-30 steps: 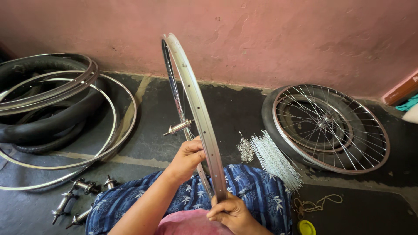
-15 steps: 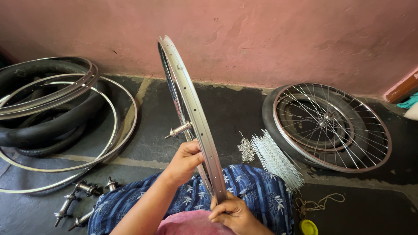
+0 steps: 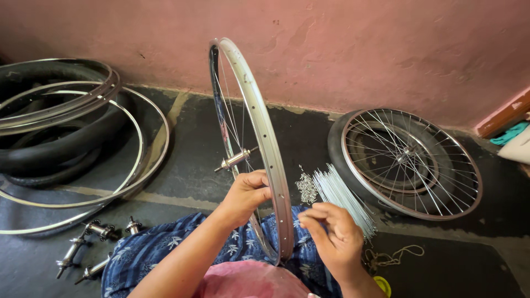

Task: The person sits on the floor and inserts metal spokes one by one through the holes of a bicycle rim, threading them into the hub. The person rotates the rim and continues inserting spokes until several are in place.

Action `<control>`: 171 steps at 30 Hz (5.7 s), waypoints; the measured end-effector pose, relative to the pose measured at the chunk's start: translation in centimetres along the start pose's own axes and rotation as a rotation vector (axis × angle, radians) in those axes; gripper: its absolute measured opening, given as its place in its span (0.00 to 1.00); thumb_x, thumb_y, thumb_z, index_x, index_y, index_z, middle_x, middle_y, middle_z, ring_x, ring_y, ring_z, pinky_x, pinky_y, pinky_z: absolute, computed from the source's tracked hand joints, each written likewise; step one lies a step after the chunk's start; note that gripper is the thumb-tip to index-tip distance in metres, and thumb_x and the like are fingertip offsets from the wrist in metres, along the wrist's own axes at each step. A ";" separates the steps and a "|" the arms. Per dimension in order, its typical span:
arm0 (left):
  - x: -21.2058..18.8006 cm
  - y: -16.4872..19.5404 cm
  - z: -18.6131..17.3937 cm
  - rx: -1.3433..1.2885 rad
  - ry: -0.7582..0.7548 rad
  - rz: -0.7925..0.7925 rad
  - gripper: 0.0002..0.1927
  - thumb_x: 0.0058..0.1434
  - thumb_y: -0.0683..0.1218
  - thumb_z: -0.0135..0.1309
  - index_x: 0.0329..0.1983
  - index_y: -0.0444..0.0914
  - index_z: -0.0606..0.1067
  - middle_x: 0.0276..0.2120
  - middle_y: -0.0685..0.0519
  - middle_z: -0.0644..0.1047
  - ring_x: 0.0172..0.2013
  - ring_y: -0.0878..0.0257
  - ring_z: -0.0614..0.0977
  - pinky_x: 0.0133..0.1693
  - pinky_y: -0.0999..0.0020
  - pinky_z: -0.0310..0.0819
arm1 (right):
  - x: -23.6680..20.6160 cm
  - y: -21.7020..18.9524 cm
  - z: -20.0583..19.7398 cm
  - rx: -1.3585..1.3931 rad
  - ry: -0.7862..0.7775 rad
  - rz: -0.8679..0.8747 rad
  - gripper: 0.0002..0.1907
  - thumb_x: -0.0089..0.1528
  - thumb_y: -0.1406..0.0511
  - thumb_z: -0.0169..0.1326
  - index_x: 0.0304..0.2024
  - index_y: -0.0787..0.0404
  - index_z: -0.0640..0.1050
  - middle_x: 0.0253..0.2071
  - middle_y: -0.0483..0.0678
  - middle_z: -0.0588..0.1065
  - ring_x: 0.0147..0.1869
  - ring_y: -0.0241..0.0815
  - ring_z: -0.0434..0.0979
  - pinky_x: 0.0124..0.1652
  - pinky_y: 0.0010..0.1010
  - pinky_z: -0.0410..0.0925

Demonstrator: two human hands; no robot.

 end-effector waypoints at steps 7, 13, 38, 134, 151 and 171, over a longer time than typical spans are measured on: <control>0.3 -0.4 0.3 0.020 0.027 -0.005 0.04 0.62 0.38 0.62 0.31 0.33 0.79 0.40 0.53 0.79 0.43 0.64 0.80 0.49 0.67 0.73 | 3.5 -5.0 1.4 -0.312 -0.054 -0.309 0.09 0.60 0.75 0.61 0.43 0.66 0.80 0.41 0.50 0.80 0.40 0.37 0.83 0.39 0.22 0.75; 0.6 -0.7 0.5 0.000 0.020 -0.007 0.04 0.61 0.39 0.62 0.32 0.34 0.79 0.41 0.54 0.79 0.44 0.66 0.79 0.50 0.68 0.73 | 4.3 -6.0 2.1 -0.450 -0.062 -0.398 0.11 0.60 0.75 0.61 0.45 0.65 0.80 0.41 0.50 0.78 0.41 0.42 0.82 0.40 0.27 0.74; 0.6 -1.1 0.4 0.020 -0.009 0.020 0.04 0.63 0.40 0.62 0.34 0.34 0.80 0.39 0.54 0.79 0.44 0.66 0.79 0.50 0.68 0.72 | 4.1 -4.8 3.0 -0.694 0.039 -0.612 0.10 0.58 0.68 0.67 0.39 0.63 0.79 0.36 0.49 0.75 0.39 0.49 0.77 0.39 0.36 0.69; -1.8 12.6 -7.4 0.601 0.343 0.016 0.39 0.48 0.32 0.50 0.68 0.35 0.63 0.64 0.42 0.69 0.63 0.59 0.68 0.64 0.63 0.57 | -0.1 17.3 18.7 -0.596 -0.544 0.143 0.10 0.65 0.60 0.53 0.43 0.59 0.79 0.40 0.52 0.79 0.50 0.56 0.76 0.49 0.46 0.68; -3.0 6.5 -3.8 0.645 0.448 0.092 0.26 0.48 0.30 0.50 0.52 0.35 0.72 0.45 0.50 0.77 0.51 0.62 0.78 0.55 0.66 0.71 | 1.8 9.0 11.2 -0.212 -0.050 -0.492 0.10 0.62 0.71 0.57 0.46 0.60 0.79 0.41 0.51 0.75 0.51 0.47 0.75 0.60 0.46 0.70; -9.3 6.2 -3.0 0.781 0.616 0.077 0.14 0.47 0.36 0.54 0.39 0.37 0.73 0.26 0.57 0.73 0.28 0.70 0.72 0.31 0.72 0.70 | 6.2 3.0 15.0 -0.343 -0.305 -0.792 0.20 0.56 0.70 0.57 0.52 0.64 0.76 0.39 0.49 0.73 0.42 0.50 0.77 0.44 0.41 0.72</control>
Point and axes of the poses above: each hand's wrist, its own x-axis towards the middle knuckle, its own z-axis out of the palm, y = z × x, the point moved 2 cm from there along x, towards the middle knuckle
